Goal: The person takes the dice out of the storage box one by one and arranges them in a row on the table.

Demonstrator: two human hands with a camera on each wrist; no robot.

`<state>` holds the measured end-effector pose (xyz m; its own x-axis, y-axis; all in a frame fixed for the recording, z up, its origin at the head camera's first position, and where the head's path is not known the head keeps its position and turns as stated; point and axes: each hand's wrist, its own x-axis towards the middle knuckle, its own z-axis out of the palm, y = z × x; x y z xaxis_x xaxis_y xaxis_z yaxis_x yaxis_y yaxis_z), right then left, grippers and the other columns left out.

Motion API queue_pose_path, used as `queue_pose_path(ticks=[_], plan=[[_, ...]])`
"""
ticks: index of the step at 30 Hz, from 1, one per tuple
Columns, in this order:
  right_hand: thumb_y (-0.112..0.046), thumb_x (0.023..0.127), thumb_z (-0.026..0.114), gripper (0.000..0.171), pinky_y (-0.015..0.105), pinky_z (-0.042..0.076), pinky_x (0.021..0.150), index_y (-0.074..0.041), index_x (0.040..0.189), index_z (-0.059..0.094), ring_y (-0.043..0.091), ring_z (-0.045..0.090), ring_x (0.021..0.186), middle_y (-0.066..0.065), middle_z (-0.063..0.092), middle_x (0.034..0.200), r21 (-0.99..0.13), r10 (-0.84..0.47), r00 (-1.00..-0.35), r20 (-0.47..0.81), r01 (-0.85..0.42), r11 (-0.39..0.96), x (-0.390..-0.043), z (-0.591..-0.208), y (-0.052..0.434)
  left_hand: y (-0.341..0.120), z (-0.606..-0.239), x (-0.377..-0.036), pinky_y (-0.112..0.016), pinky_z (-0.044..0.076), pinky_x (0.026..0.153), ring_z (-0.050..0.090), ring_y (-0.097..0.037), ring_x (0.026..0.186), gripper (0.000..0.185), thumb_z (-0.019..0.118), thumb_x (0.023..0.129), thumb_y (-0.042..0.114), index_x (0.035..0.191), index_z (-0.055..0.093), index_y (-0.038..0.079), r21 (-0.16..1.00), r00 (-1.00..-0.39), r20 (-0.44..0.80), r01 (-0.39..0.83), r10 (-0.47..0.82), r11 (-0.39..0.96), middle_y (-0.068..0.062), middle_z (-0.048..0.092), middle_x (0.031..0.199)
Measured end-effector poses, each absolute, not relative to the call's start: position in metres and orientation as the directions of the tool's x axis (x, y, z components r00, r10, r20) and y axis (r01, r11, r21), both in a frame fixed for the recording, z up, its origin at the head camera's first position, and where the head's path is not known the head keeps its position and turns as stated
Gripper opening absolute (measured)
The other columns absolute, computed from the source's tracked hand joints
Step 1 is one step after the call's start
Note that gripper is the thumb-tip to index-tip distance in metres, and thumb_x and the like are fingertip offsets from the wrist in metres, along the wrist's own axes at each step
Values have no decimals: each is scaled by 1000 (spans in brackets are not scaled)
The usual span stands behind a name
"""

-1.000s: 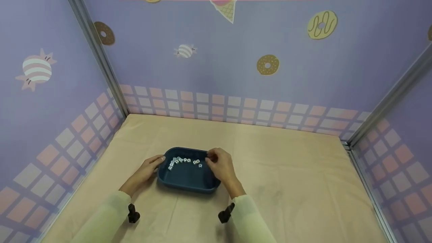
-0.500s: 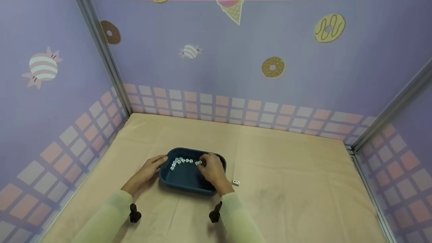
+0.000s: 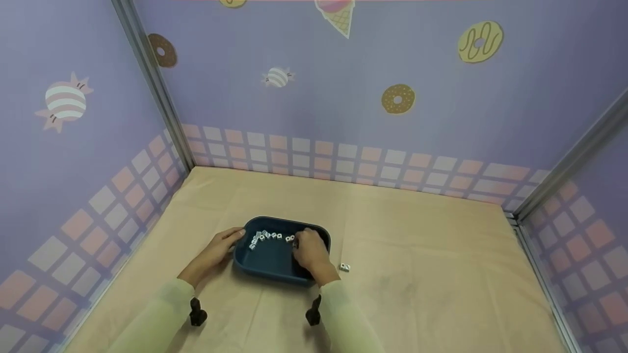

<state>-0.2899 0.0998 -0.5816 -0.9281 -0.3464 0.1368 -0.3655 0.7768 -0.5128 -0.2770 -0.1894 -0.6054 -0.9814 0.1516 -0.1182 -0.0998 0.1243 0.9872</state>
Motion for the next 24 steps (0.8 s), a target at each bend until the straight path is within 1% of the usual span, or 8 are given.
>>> queue_pose_path(ticks=[3,6,10,12,13,16,20,24], plan=[[-1,93,78,8,41,57,80,-2,101,76,20,62,87,5,66,95,-495,-367,-922,127,-379,782,-289,-581,99,-189,-605,-276,-50,46,114,61,-33,134,50,59,110,40,149,60,8,988,-982,-122,-106,147,113,-13,60,149],[1,94,75,6,41,56,77,-2,99,74,19,60,84,5,64,91,-465,-380,-918,114,-387,796,-288,-581,97,-189,-605,-276,-51,46,114,60,-34,135,50,58,110,39,150,59,7,988,-982,-117,-100,150,116,-15,59,150],[0,95,74,7,42,57,81,-5,99,72,22,63,89,4,64,93,-386,-397,-909,125,-413,825,-288,-582,95,-188,-605,-276,-48,49,110,61,-36,133,53,57,111,38,151,56,5,989,-978,-133,-121,160,85,-18,59,149],[-1,95,75,8,42,57,81,-6,100,71,22,63,91,4,64,94,-374,-408,-900,153,-435,819,-287,-582,97,-187,-606,-275,-47,50,109,62,-36,132,54,57,111,39,152,56,4,988,-977,-142,-132,161,76,-18,59,149],[-2,94,75,9,41,57,81,-7,100,71,22,63,91,3,64,95,-377,-417,-893,171,-451,809,-286,-581,98,-187,-607,-275,-47,51,109,62,-36,132,54,57,111,39,152,55,4,988,-977,-143,-133,160,75,-19,59,149],[-2,92,77,13,39,56,81,-7,102,70,19,61,91,2,64,98,-439,-452,-861,233,-508,741,-282,-570,106,-189,-607,-274,-48,49,110,63,-34,130,53,59,110,40,151,58,6,986,-979,-148,-135,142,96,-16,60,148],[0,92,77,15,38,57,81,-6,104,69,17,62,91,3,65,100,-513,-481,-817,319,-575,637,-279,-548,129,-191,-606,-276,-50,48,111,63,-33,130,54,61,109,43,149,60,8,985,-982,-146,-132,122,114,-14,60,148],[1,92,77,14,41,59,77,-6,102,70,17,64,86,2,67,96,-573,-436,-819,372,-573,586,-274,-535,173,-187,-607,-277,-50,49,110,63,-32,130,54,60,109,43,149,60,8,985,-982,-139,-123,130,123,-14,60,148]])
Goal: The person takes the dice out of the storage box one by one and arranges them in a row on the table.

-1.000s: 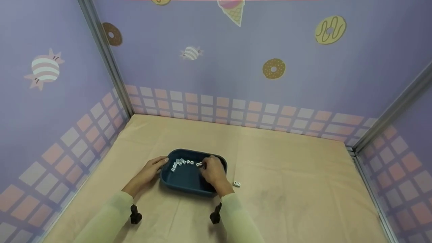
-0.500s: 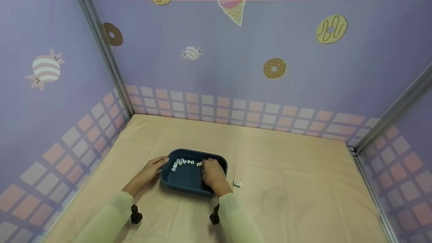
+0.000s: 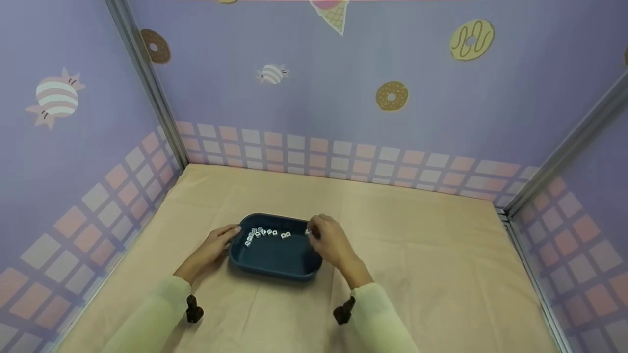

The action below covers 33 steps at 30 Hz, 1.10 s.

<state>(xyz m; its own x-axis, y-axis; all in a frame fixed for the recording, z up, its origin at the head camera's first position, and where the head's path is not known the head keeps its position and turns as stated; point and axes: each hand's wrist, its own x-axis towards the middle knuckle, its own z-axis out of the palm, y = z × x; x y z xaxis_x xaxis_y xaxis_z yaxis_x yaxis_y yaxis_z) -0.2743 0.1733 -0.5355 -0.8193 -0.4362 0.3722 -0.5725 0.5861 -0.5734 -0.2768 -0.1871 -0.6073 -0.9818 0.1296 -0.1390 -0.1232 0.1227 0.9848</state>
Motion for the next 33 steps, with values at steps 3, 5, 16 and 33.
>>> queue_pose_path(ticks=[3,5,16,33], plan=[[3,92,78,14,44,61,75,-6,100,71,17,65,84,1,69,94,-607,-381,-843,380,-538,585,-271,-538,208,-187,-606,-276,-50,49,110,63,-32,130,54,59,109,43,150,59,7,986,-982,-136,-121,134,115,-14,61,148],[3,92,78,14,42,61,74,-7,100,72,17,66,84,0,70,93,-631,-337,-869,362,-494,598,-266,-548,230,-187,-606,-276,-50,49,110,63,-32,130,55,60,109,43,150,59,6,985,-981,-143,-129,129,115,-14,61,148],[7,90,78,18,31,58,79,-7,100,74,17,66,88,1,69,95,-720,-242,-948,205,-314,619,-243,-604,267,-190,-606,-277,-47,52,108,63,-34,131,58,60,109,44,153,55,6,987,-974,-151,-138,167,86,-16,59,149],[9,89,78,22,27,53,75,-8,103,75,17,61,86,2,66,95,-732,-231,-963,142,-259,630,-241,-618,265,-189,-606,-278,-48,47,112,63,-32,132,54,60,109,41,151,58,8,985,-980,-140,-124,141,117,-13,60,149]])
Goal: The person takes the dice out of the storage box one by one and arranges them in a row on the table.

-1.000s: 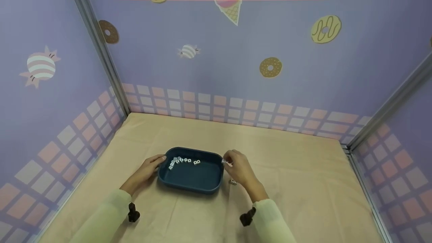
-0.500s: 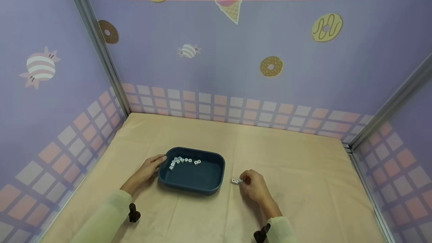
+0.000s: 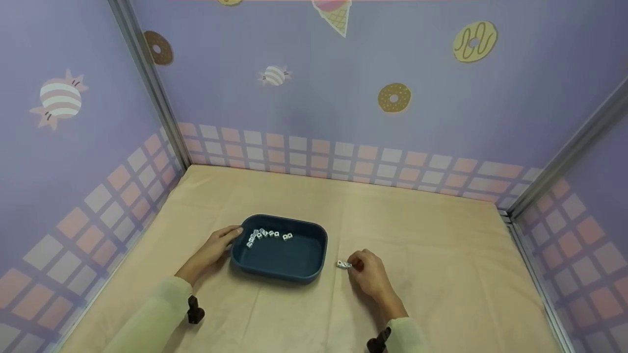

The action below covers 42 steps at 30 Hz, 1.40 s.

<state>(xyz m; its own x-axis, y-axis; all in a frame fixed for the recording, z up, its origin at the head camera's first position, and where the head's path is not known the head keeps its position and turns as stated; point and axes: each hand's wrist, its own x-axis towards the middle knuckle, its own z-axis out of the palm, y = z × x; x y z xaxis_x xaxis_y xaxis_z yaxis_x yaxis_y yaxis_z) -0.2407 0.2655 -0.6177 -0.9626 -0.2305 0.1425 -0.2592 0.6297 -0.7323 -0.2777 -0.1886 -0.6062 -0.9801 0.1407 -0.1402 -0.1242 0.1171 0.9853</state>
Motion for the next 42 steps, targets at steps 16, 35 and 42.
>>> queue_pose_path(ticks=[16,35,42], plan=[[1,91,81,19,34,59,78,1,109,73,25,70,92,7,72,100,-789,-143,-913,383,-404,462,-269,-562,193,-185,-607,-278,-48,49,110,60,-33,134,54,61,109,41,150,58,7,988,-979,-149,-142,141,60,-15,59,150],[-6,94,80,29,47,59,90,5,121,72,27,71,100,15,74,109,-720,-303,-931,203,-352,599,-300,-577,97,-188,-605,-277,-48,50,109,61,-33,133,55,60,109,43,150,58,6,984,-983,-145,-132,112,120,-15,59,150],[-7,93,80,35,49,57,95,5,125,72,31,71,106,15,74,112,-628,-330,-919,216,-390,674,-300,-586,94,-187,-607,-277,-42,55,103,65,-31,128,52,60,109,40,149,59,8,987,-980,-152,-144,130,76,-15,62,146]])
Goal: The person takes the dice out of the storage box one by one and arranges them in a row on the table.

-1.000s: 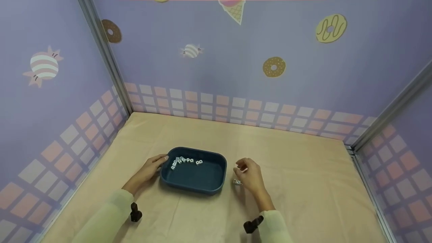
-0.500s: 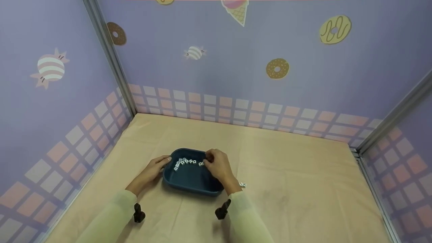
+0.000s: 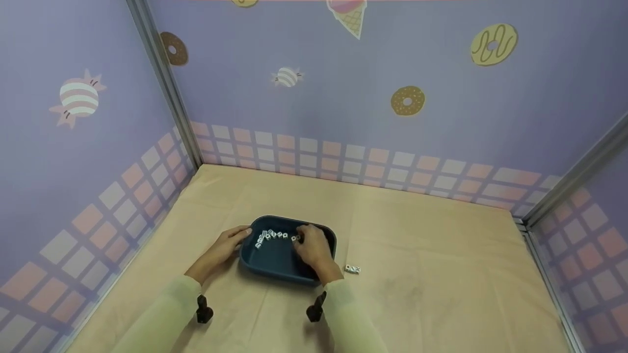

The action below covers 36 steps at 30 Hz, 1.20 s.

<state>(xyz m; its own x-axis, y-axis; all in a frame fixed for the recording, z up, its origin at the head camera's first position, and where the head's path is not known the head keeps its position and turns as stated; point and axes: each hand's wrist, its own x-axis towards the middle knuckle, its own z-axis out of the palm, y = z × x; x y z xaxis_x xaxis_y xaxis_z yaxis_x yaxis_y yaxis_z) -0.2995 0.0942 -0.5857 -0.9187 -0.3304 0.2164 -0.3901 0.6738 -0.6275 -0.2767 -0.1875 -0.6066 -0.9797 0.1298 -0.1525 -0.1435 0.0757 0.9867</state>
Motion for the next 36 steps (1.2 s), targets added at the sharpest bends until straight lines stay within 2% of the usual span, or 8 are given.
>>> queue_pose_path(ticks=[6,12,16,22,29,34,36], plan=[[-5,93,79,31,47,57,93,2,123,75,28,69,103,12,72,112,-558,-356,-911,209,-410,721,-297,-587,91,-189,-608,-275,-40,56,99,66,-31,124,51,60,109,40,148,60,8,990,-980,-139,-133,142,54,-15,64,142],[1,91,79,15,45,57,89,-1,106,79,26,67,97,8,70,101,-491,-373,-905,203,-423,761,-296,-588,89,-189,-607,-274,-43,55,101,66,-32,125,49,61,109,39,148,61,8,991,-983,-129,-122,132,56,-15,63,143],[2,90,80,11,44,58,85,-3,100,77,24,66,93,6,68,95,-465,-367,-911,187,-411,784,-294,-589,88,-189,-606,-273,-44,53,104,66,-32,127,50,61,109,39,148,60,7,990,-983,-129,-121,132,70,-15,63,144],[-2,93,78,8,42,56,80,-5,99,73,20,62,87,4,66,94,-469,-425,-873,241,-488,736,-290,-575,94,-190,-607,-275,-45,52,106,65,-31,127,53,60,109,41,149,59,6,989,-983,-127,-114,134,96,-15,63,145],[-3,95,77,10,34,57,75,-6,104,72,13,63,83,-1,67,95,-566,-564,-793,231,-581,585,-279,-532,140,-189,-608,-276,-44,52,107,64,-29,128,56,61,109,43,151,57,6,988,-979,-145,-137,143,64,-14,62,146],[-1,94,78,12,32,58,73,-5,103,72,14,65,83,0,69,94,-577,-529,-807,263,-571,584,-269,-528,190,-189,-607,-275,-42,55,103,65,-32,127,57,61,109,42,153,54,5,985,-971,-168,-170,170,2,-17,60,146],[1,93,78,12,32,59,74,-5,103,73,14,67,84,0,70,95,-599,-489,-830,267,-541,591,-267,-535,210,-190,-607,-276,-41,56,102,66,-32,126,57,62,108,42,152,56,6,985,-973,-171,-170,158,18,-17,61,146]])
